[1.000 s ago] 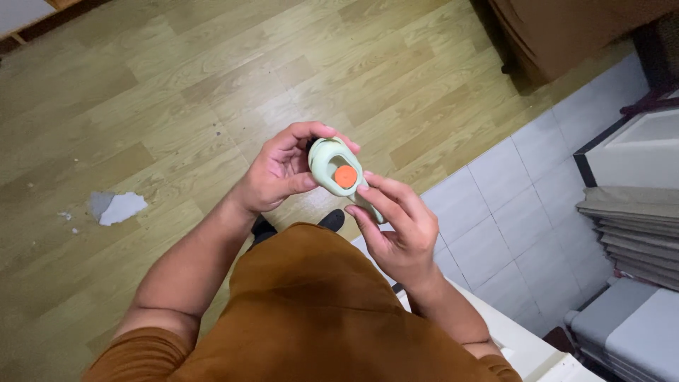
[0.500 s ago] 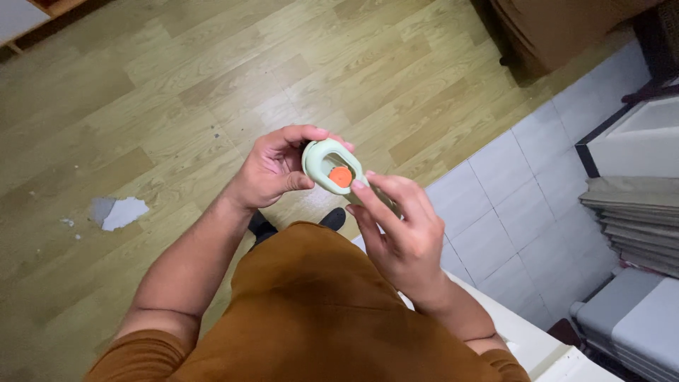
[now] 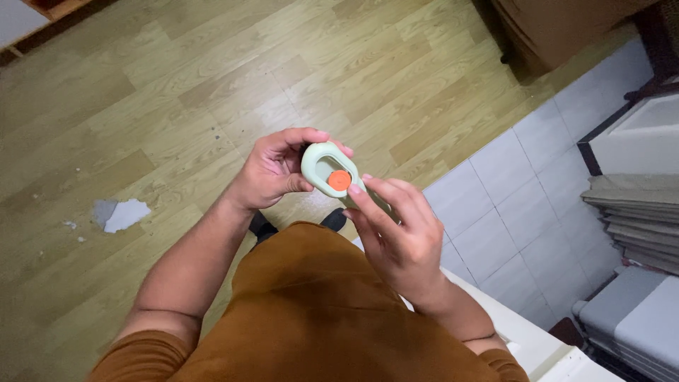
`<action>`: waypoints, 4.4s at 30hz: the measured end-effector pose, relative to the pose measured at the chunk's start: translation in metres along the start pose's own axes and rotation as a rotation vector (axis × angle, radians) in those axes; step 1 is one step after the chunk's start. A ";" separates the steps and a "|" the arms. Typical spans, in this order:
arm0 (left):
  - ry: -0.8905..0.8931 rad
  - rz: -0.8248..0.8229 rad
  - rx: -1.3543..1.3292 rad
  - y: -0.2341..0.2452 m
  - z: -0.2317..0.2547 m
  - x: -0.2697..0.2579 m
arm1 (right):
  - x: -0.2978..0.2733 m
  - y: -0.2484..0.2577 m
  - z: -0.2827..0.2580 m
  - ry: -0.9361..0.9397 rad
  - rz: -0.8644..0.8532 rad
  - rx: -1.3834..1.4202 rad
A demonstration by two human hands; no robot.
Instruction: Assemble a handheld lint roller and brush combo tool.
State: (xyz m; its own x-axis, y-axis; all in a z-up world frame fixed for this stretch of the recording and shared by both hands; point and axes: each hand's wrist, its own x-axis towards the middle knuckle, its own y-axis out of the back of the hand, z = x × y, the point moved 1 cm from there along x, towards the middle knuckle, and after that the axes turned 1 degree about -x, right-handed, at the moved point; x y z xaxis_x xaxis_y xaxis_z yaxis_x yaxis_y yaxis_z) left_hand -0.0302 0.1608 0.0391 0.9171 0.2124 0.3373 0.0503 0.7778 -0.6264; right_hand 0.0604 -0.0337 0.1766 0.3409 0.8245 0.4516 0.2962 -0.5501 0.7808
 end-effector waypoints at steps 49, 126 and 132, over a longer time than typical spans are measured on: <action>-0.005 0.029 0.022 -0.005 -0.007 -0.009 | -0.018 -0.001 -0.010 -0.081 -0.012 0.093; 0.030 -0.011 0.140 -0.055 0.018 -0.005 | -0.039 -0.023 0.001 -0.291 -0.061 0.356; 0.135 -0.003 -0.132 -0.037 -0.006 -0.018 | -0.037 -0.016 0.003 -0.196 0.065 0.445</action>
State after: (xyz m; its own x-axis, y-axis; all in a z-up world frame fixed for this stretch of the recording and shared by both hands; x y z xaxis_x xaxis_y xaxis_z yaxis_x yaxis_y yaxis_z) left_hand -0.0467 0.1250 0.0520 0.9611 0.1219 0.2477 0.0965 0.6924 -0.7150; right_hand 0.0455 -0.0561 0.1465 0.5203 0.7698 0.3698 0.6070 -0.6379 0.4739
